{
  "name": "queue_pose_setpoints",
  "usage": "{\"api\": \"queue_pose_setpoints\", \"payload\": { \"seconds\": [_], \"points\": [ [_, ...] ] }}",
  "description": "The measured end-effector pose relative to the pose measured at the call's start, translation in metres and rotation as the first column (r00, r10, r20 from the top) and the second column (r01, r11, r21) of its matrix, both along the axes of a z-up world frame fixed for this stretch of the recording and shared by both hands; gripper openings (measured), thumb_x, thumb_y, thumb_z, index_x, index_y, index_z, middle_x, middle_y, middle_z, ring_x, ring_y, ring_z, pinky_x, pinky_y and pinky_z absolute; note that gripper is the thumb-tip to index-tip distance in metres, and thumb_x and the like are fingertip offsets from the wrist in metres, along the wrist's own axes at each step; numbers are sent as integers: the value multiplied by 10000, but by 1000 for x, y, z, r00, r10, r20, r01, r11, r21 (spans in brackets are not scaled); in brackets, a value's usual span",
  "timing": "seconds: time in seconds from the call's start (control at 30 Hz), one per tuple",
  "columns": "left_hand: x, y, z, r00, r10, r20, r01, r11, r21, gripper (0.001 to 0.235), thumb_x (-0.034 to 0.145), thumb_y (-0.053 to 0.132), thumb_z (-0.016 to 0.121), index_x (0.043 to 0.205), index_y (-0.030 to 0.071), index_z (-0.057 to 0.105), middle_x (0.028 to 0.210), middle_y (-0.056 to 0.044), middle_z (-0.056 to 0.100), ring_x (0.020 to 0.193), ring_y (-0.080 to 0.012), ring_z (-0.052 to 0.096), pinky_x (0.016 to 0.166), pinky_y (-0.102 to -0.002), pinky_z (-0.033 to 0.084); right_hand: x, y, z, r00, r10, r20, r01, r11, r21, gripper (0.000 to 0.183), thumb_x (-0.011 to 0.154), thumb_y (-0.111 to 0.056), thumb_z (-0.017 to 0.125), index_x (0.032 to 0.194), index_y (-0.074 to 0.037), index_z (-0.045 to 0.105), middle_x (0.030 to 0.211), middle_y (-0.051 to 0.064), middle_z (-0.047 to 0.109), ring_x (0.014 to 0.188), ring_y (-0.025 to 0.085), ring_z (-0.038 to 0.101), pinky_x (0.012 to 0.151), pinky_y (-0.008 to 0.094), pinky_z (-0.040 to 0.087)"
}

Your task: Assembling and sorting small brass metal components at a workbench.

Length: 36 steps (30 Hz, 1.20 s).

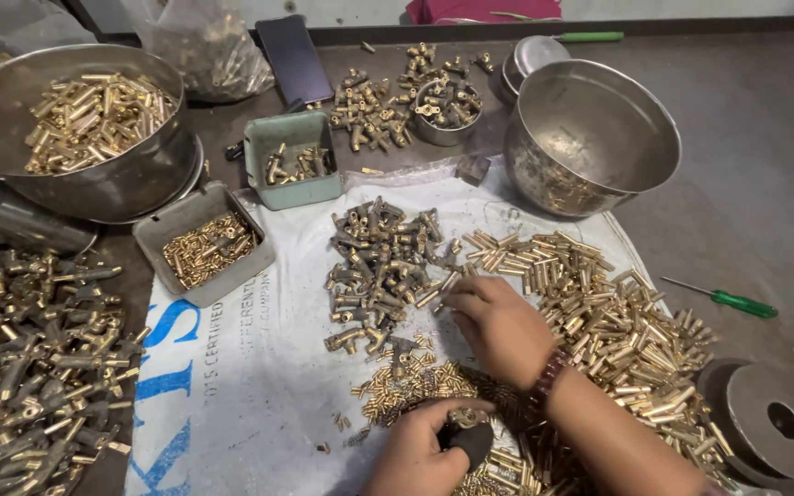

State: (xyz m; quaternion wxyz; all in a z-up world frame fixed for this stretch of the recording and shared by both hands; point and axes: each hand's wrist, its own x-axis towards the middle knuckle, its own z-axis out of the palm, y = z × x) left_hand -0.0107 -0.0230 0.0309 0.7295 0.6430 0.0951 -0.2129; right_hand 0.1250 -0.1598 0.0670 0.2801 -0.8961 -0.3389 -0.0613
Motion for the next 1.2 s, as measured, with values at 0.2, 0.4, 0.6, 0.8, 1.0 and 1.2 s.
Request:
{"api": "queue_pose_setpoints", "payload": {
  "seconds": [0.2,0.4,0.6,0.8,1.0,1.2],
  "points": [
    [6,6,-17,997,-30,-72,15,980,-199,286,874,94,708,1144,35,779,763,10,682,575,-50,526,518,-232,410,7,18,-23,922,5,386,111,954,-279,202,758,-126,698,950,-64,714,1114,110,691,1138,348,657,910,433,537],
    [0,3,-36,999,24,-41,-28,995,-99,302,869,56,693,1169,40,716,716,-3,636,583,-58,528,513,-254,396,-60,-47,28,840,-38,-542,181,960,214,145,836,-111,789,967,-72,835,937,31,760,888,146,752,837,294,582],
    [-3,6,1,966,-46,255,10,990,138,258,846,110,756,1083,22,707,821,44,653,710,-54,599,606,-261,474,-85,-74,-15,463,47,-885,511,802,310,238,841,-114,742,1043,-15,820,966,73,829,891,135,739,827,299,586],
    [-9,3,-3,971,-138,194,155,985,-79,206,891,150,780,986,-20,714,775,46,641,743,-29,564,635,-257,469,-90,-76,-24,514,-32,-857,533,796,289,205,839,-106,775,1007,8,805,913,64,811,840,126,714,775,297,571],
    [-11,6,21,952,-177,249,180,984,12,195,876,169,781,969,5,732,746,38,658,711,-22,566,620,-235,478,-104,-74,-28,444,-41,-895,694,648,314,194,851,-82,768,1020,8,798,867,82,776,779,164,684,732,325,552],
    [-9,4,-1,982,-150,111,159,985,-73,138,854,105,721,967,26,728,682,39,625,598,-36,549,529,-240,436,-118,-53,7,919,-169,-357,293,898,329,196,793,-131,811,965,-40,792,990,46,789,982,145,722,892,311,543]
  ]
}}
